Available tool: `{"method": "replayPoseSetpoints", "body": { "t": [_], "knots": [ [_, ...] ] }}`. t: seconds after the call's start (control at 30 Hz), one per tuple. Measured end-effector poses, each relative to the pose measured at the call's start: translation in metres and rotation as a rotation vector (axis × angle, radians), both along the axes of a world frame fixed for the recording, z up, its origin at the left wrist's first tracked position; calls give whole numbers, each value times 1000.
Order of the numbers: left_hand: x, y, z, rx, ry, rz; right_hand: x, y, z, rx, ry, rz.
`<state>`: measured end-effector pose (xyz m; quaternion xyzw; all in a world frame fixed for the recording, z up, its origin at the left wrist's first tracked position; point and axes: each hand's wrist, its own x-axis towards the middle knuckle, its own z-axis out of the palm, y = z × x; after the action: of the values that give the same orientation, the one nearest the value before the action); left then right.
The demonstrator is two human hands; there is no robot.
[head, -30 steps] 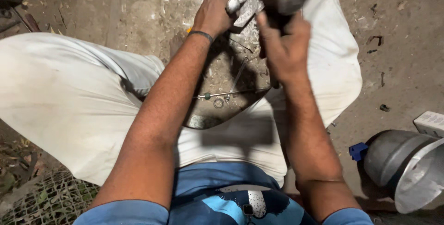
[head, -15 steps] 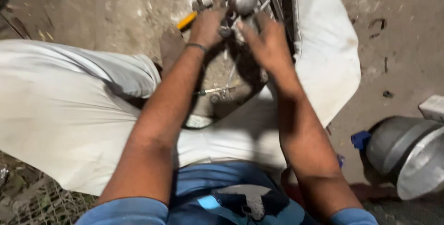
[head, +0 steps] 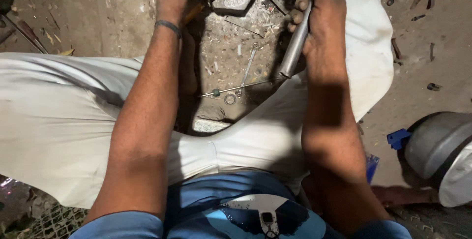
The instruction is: The person sits on the workshop floor and works on a metal automotive component placed on a die. They grip and reposition the part with pliers, hammer it repeatedly, and handle small bolts and fasteners scattered around the work area.
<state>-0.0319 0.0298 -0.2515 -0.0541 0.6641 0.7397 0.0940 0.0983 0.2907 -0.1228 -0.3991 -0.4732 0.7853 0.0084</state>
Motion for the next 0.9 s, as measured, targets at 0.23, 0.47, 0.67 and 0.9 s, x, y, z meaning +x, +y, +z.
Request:
{"method": "replayPoseSetpoints", "body": {
  "t": [0.23,0.47,0.67,0.9],
  "knots": [
    [16,21,10,-42,-8,-168,-1,1,-12,-159,61,1],
    [46,56,12,-656,-296,-775,-5,1,-14,-220,25,16],
    [89,75,-9,-1028,141,-987,-2,2,-14,-188,4,20],
    [51,79,-9,-1177,743,-356,-4,2,-16,-255,23,17]
  ]
}}
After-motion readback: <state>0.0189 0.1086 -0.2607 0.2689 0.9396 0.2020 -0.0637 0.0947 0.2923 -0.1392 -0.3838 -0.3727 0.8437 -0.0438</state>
